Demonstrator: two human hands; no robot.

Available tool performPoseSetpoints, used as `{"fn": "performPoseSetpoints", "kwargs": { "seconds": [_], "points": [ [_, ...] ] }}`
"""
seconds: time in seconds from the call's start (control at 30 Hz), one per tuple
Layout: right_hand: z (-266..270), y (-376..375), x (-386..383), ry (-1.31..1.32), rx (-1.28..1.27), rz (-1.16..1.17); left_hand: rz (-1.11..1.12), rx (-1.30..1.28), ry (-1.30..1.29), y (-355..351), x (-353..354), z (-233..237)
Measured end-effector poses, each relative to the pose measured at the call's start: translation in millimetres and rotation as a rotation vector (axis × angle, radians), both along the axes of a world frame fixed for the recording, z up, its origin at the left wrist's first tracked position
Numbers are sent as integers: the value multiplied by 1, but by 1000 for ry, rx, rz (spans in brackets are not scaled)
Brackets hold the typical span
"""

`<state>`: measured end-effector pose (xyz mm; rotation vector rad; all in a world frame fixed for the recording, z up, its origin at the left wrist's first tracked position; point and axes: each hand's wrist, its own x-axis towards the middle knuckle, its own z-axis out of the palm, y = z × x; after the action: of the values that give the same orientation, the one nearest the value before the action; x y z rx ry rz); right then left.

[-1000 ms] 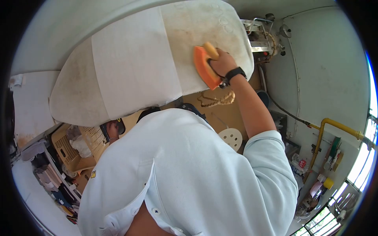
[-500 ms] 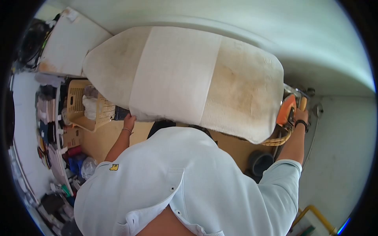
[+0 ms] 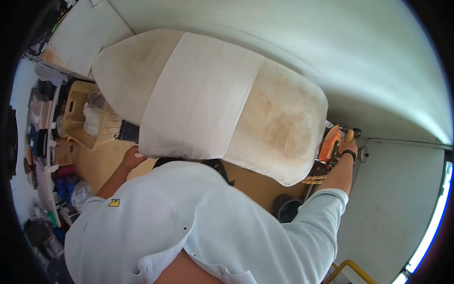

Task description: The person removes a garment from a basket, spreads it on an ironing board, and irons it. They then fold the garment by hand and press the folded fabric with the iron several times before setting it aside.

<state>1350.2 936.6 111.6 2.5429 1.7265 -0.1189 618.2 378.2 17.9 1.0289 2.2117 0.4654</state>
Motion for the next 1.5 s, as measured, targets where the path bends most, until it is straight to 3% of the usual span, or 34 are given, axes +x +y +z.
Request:
{"fn": "performPoseSetpoints", "kwargs": {
  "seconds": [0.23,0.37,0.43,0.47,0.53,0.6,0.63,0.67,0.7,0.73,0.77,0.8,0.87,0.93,1.0,1.1,1.13,1.2,1.27,1.33,1.4,1.47,1.5],
  "points": [
    [16,-13,-23,-180,-20,-68,-153,-108,-176,-21,-15,4],
    [34,-31,-53,-128,18,-148,-21,-141,-290,-28,-7,8],
    [40,-43,-80,-250,110,-246,48,-147,-338,-37,3,5],
    [39,-50,-99,-245,88,-236,-15,-6,-267,-40,5,-4],
    [28,-77,-138,-228,794,238,-38,112,-223,-49,6,-6],
    [-9,-127,-167,345,519,566,41,85,-294,-46,15,-1],
    [-5,-187,-215,505,405,760,70,61,-336,-47,19,1],
    [-22,-243,-247,718,238,804,86,115,-352,-52,23,-5],
    [-35,-300,-282,761,137,779,94,177,-365,-56,23,-12],
    [-28,-343,-309,691,-184,734,82,174,-355,-58,22,-16],
    [-54,-370,-321,886,-451,612,90,226,-376,-60,22,-18],
    [-86,-390,-332,894,-442,602,97,280,-400,-61,21,-18],
    [-158,-418,-351,1188,-364,0,71,258,-416,-59,19,-10],
    [-217,-414,-365,1172,-323,116,41,222,-433,-61,13,-5],
    [-182,-398,-390,1212,-810,92,17,204,-488,-64,8,-7],
    [-171,-417,-401,1149,-940,-118,22,252,-694,-63,6,-5],
    [-163,-432,-397,1151,-933,-137,9,242,-703,-65,4,-3],
    [-127,-467,-392,1350,-655,-292,-61,154,-858,-69,0,-3],
    [-113,-493,-378,1399,-669,-311,-135,122,-890,-75,-7,-16],
    [-116,-517,-359,1329,-613,-193,-96,277,-783,-82,-8,-27],
    [-115,-541,-352,1428,-494,-176,-47,293,-676,-83,-4,-19],
    [-106,-559,-351,1450,-123,-211,-2,312,-562,-87,0,-8],
    [-90,-565,-357,1450,-118,-217,-56,362,-482,-88,3,-2]
  ]
}}
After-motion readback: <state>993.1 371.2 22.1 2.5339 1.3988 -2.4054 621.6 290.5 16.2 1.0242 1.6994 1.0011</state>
